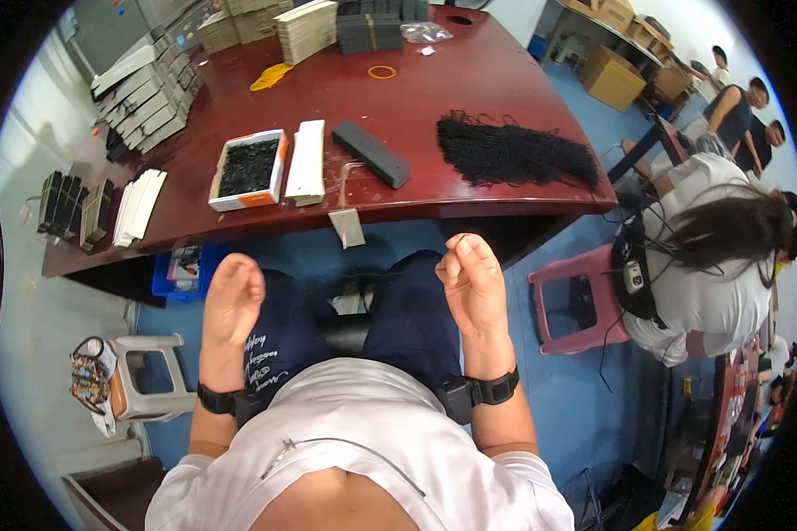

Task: Assembling clothing tags by threading elastic strings and attaching plastic fasteners.

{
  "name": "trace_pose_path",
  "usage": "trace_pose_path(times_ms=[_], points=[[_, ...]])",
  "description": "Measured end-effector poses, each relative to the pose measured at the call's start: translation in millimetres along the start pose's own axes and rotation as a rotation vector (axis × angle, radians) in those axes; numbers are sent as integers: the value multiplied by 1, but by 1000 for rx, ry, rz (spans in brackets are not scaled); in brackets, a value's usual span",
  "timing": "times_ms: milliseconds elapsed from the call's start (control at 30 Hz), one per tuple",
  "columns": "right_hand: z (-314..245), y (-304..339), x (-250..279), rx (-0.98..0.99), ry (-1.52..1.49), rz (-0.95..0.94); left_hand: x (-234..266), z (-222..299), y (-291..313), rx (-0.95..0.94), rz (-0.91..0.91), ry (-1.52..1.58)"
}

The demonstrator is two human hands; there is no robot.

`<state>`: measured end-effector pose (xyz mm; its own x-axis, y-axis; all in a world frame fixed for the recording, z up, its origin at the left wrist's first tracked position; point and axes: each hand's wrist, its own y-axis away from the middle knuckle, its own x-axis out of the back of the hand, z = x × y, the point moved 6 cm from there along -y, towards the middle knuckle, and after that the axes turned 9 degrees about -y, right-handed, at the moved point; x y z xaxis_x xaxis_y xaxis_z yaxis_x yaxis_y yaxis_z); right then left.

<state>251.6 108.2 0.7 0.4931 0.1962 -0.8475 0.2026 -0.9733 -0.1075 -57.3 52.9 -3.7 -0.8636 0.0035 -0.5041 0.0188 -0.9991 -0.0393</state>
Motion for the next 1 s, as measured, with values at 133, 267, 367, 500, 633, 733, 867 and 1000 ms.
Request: trace_pose_path(times_ms=[133,267,367,500,633,733,867,1000], points=[[40,7,-43,-115,348,-93,-60,-7,-12,93,-177,-352],[67,3,-67,-198,427,-212,-83,-20,-18,64,-238,-349],[72,2,-64,-191,464,-228,-81,-26,-16,38,-172,-297],[76,3,-61,-195,453,-196,-79,-29,-14,19,-183,-249],[80,3,-60,-211,446,-178,-80,-37,-16,-7,-204,-114],[81,4,-58,-205,453,-139,-79,-44,-16,56,-224,-49],[83,3,-56,-231,447,-129,-80,-44,-15,69,-230,-53],[85,3,-53,-257,429,-115,-81,-44,-13,77,-232,-64]])
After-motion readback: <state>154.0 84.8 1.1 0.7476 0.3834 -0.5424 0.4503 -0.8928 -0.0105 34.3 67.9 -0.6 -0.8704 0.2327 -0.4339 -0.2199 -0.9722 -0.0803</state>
